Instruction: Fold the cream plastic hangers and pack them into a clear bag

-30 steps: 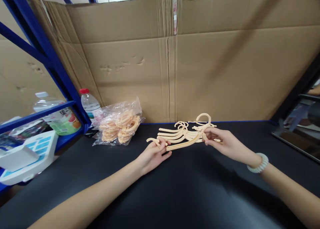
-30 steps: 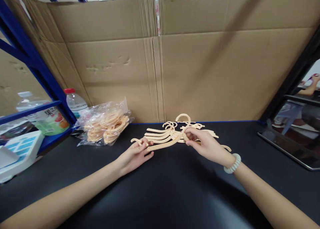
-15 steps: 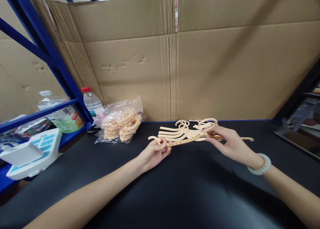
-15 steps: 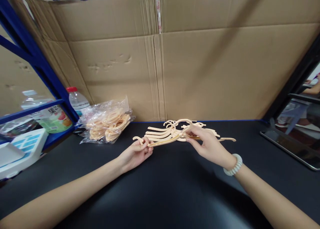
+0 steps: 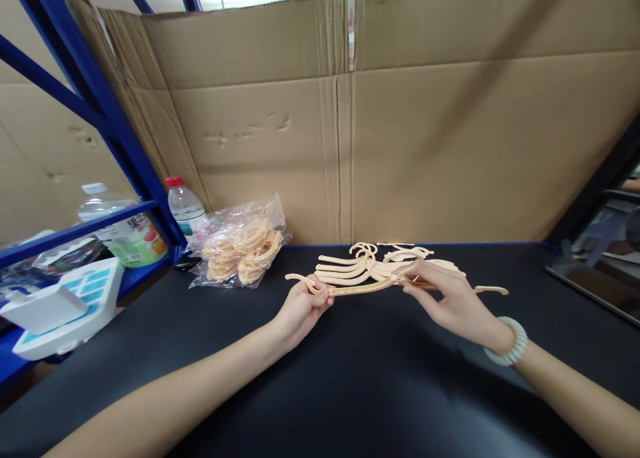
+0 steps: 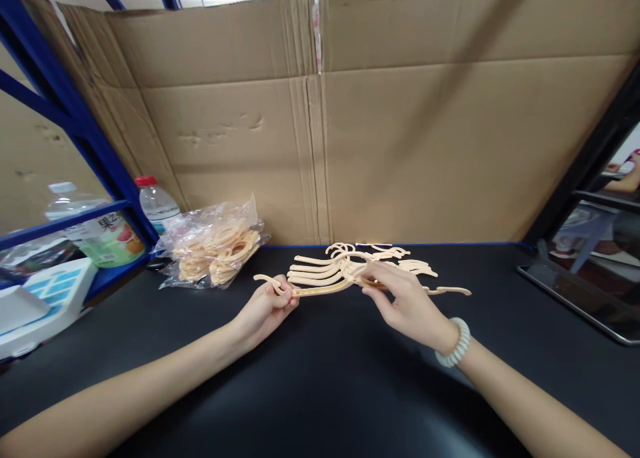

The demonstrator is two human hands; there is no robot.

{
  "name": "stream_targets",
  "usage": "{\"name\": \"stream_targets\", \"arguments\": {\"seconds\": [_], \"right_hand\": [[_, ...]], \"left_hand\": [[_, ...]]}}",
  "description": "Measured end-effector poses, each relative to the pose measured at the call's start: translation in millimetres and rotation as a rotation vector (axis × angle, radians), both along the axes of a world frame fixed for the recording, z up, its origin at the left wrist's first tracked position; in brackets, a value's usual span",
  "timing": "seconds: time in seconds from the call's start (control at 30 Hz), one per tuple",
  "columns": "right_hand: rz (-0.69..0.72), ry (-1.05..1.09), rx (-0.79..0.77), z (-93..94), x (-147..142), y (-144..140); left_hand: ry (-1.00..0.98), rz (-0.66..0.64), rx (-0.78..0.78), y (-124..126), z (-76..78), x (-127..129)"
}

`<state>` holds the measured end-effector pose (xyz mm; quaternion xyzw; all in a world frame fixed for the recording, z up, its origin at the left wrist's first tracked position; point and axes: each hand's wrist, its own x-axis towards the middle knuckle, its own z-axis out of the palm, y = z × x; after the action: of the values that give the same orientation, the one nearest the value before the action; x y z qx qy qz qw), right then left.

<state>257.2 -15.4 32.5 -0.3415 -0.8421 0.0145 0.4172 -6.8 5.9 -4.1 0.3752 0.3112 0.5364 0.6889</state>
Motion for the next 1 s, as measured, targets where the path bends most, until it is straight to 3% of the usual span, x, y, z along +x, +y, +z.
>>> {"name": "stream_targets", "arguments": {"seconds": [0.27,0.43,0.5,0.6,0.63,0.7,0.87,0.93,1.0], "right_hand": [[-0.06,0.118,-0.127,0.9,-3,0],[-0.022,0.366,-0.394,-9.2,-3,7],[-0.027,0.447,-0.454,-13.0,-2,10],[-0.098,0.414,-0.396,-12.4,1,13],[-0.124,0.357,-0.347,-10.8,2,13],[-0.158,0.214,-0.248,-7.6,2,12],[-0.112,-0.013,-0.228,-11.7,-3,10],[-0.073,-0.047,-0.299,-17.4,-4,10],[-0.049,-0.095,-0.361,-22.3,-4,11]], "left_hand": [[0.108,0.104,0.093,-6,0.7,3],[0.105,0.131,0.113,-8,3.8,5],[0.08,0.138,0.056,-13,4.8,8],[0.079,0.077,-0.056,-29,5.4,15],[0.121,0.022,-0.03,-36,5.9,17],[0.329,-0.113,0.172,-51,8.3,21],[0.989,-0.447,1.105,-76,21.2,20],[1.13,-0.512,1.264,-76,23.2,19],[1.22,-0.478,1.269,-75,21.1,18]]}}
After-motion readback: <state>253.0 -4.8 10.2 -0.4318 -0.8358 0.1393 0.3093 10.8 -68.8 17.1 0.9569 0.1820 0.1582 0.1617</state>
